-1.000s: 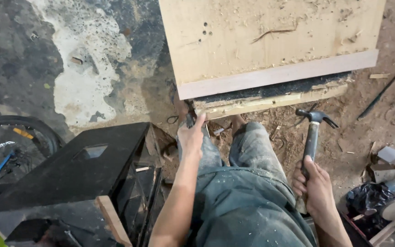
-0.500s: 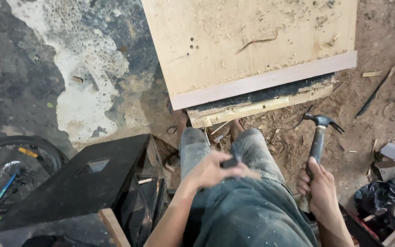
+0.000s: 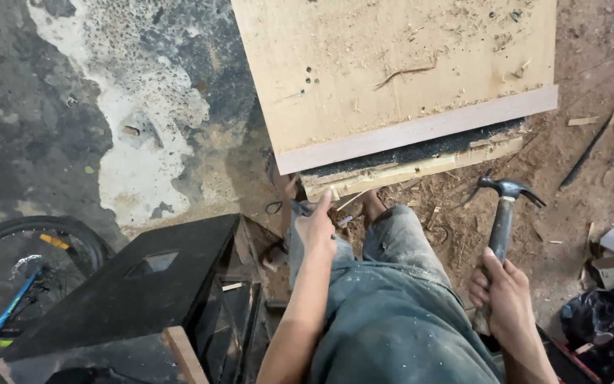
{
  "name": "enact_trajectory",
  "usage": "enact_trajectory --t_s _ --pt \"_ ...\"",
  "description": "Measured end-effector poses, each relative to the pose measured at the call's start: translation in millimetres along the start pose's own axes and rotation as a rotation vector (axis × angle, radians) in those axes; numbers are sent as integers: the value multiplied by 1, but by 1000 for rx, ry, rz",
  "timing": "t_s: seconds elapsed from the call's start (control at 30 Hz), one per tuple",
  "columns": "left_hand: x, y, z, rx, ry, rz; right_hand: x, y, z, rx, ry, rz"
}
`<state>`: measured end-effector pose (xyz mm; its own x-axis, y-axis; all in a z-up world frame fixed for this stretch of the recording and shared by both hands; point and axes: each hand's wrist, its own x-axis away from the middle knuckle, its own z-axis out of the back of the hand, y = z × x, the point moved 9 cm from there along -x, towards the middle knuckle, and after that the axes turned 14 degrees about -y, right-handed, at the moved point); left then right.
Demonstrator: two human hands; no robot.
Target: The person uses a hammer to drive nails into a wooden board clamped to a workbench. They repeatedly position nails and strike them with the hammer, adjusting the board and hammering along its edge.
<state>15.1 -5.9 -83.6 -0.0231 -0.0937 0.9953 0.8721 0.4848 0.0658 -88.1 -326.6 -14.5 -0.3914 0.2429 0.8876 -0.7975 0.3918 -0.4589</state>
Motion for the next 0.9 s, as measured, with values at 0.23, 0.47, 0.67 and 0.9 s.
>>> enact_trajectory --t_s 0.23,0.47,0.67,0.9 --pt "-19 -2 13 30 -147 -31 4 -5 -2 21 26 -31" --pt "-30 9 86 -17 181 -463 0 -7 0 5 34 -13" --pt "-3 31 -34 -1251 -87 -431 3 -6 -6 -17 -20 12" --pt "99 -15 -102 -1064 -703 -153 6 8 38 -15 33 -26"
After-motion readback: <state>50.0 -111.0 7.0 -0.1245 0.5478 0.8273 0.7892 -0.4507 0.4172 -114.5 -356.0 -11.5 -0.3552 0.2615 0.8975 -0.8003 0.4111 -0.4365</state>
